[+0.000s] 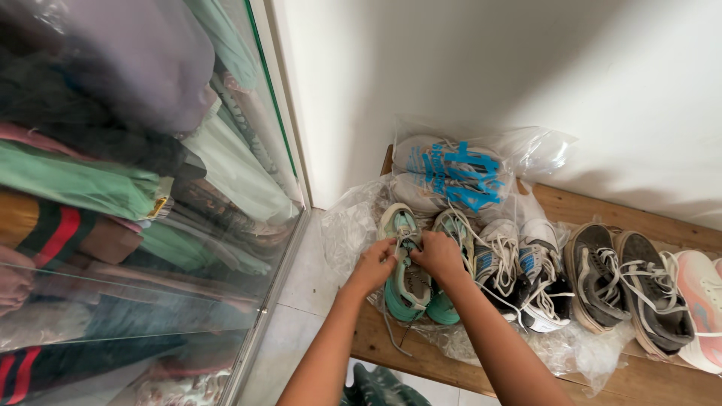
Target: The person removes laces from a pair of pink sneakers and then re-laces them. The person then removes laces from a pair of teal sneakers and re-laces them. The shoes remain on a wooden bench next to a wardrobe.
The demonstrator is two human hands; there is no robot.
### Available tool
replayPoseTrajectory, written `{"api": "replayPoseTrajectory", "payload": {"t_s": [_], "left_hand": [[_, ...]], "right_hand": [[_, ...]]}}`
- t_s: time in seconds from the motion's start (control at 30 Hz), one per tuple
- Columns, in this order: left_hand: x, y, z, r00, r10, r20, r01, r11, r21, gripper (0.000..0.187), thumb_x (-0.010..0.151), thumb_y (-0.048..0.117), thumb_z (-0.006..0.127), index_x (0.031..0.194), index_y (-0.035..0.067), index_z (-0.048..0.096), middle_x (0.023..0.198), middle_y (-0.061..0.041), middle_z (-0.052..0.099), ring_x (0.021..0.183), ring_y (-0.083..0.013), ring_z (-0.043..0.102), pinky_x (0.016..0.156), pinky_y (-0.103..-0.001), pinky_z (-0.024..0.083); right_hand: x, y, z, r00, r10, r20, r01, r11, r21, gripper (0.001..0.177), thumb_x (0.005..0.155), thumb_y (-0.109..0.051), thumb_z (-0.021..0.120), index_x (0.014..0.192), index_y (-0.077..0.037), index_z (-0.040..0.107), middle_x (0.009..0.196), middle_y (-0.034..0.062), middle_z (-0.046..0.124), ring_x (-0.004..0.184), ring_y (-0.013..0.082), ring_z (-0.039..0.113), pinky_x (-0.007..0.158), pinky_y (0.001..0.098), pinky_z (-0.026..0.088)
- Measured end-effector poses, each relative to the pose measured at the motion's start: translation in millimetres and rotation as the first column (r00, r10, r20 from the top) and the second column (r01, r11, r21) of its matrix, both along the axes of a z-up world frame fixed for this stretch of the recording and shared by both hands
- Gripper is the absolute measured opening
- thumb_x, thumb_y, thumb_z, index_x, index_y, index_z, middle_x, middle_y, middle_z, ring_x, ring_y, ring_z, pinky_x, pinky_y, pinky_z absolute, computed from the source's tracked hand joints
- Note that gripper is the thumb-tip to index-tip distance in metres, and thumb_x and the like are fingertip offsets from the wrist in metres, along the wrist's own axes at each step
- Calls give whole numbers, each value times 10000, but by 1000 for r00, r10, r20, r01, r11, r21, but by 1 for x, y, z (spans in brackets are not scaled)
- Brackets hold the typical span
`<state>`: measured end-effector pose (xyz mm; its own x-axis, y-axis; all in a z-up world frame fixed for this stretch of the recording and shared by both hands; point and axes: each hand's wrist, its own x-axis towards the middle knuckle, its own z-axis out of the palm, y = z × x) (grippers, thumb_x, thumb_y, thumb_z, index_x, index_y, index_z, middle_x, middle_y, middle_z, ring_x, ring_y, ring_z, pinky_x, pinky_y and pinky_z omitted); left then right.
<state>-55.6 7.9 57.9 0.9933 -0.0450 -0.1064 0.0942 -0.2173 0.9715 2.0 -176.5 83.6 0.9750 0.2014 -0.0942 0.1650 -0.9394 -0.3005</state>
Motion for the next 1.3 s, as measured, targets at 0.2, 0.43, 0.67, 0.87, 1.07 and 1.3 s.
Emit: {"api": "replayPoseTrajectory", "payload": {"t_s": [0.2, 0.43, 0.67, 0.87, 1.07, 1.3], "left_hand": [[8, -12, 13, 982, 129, -138, -147, 981, -126, 190, 948, 162, 596, 1076, 28, 637, 1216, -91, 745, 848, -212, 680, 782, -342, 547], [30, -7, -13, 991, -21, 132, 6, 994, 110, 250, 813, 166, 742, 744, -29, 603, 1371, -154, 660, 972, -287, 701, 877, -393, 550], [30, -4, -27, 992, -91, 87, 63, 956, 286, 305, 750, 239, 776, 718, -9, 602, 1300, -191, 697, 1074, -360, 690, 934, -410, 548], [84, -32, 38, 944, -86, 318, -15, 952, 305, 684, 766, 353, 807, 1312, -17, 623, 1266, -277, 637, 1151, -437, 608, 958, -471, 485], [160, -91, 154, 825, -562, 69, 554, 826, 102, 352, 971, 271, 549, 1137, 55, 772, 910, -178, 785, 785, -230, 734, 740, -361, 592], [172, -51, 269, 900, -229, 370, 312, 933, -180, 222, 1022, 220, 594, 1024, 43, 729, 773, -28, 714, 604, -93, 593, 572, -266, 525]], "right_hand": [[6, -18, -13, 998, -58, -22, 61, 989, 138, 181, 727, -202, 788, 783, -31, 770, 799, 191, 743, 780, 355, 729, 739, 450, 587], [20, -39, -1, 828, -195, -526, 502, 677, 538, 175, 832, -120, 721, 997, -130, 777, 775, -12, 765, 708, 113, 715, 646, 286, 574], [32, -74, 44, 769, -120, -628, 436, 817, 377, 244, 888, -249, 790, 987, -26, 803, 664, 34, 609, 545, 133, 482, 488, 284, 367], [52, -89, 129, 905, -88, -415, 216, 938, 272, 279, 916, -318, 738, 996, -56, 796, 764, 41, 723, 664, 133, 624, 624, 294, 502], [73, -92, 172, 964, -212, 159, 84, 813, 576, 260, 929, -257, 700, 1103, -68, 740, 1017, 82, 762, 914, 143, 714, 823, 314, 565], [58, -71, 78, 911, -411, 36, 396, 897, 197, 214, 970, -293, 723, 1006, -106, 820, 933, 131, 748, 789, 225, 690, 755, 365, 568]]}}
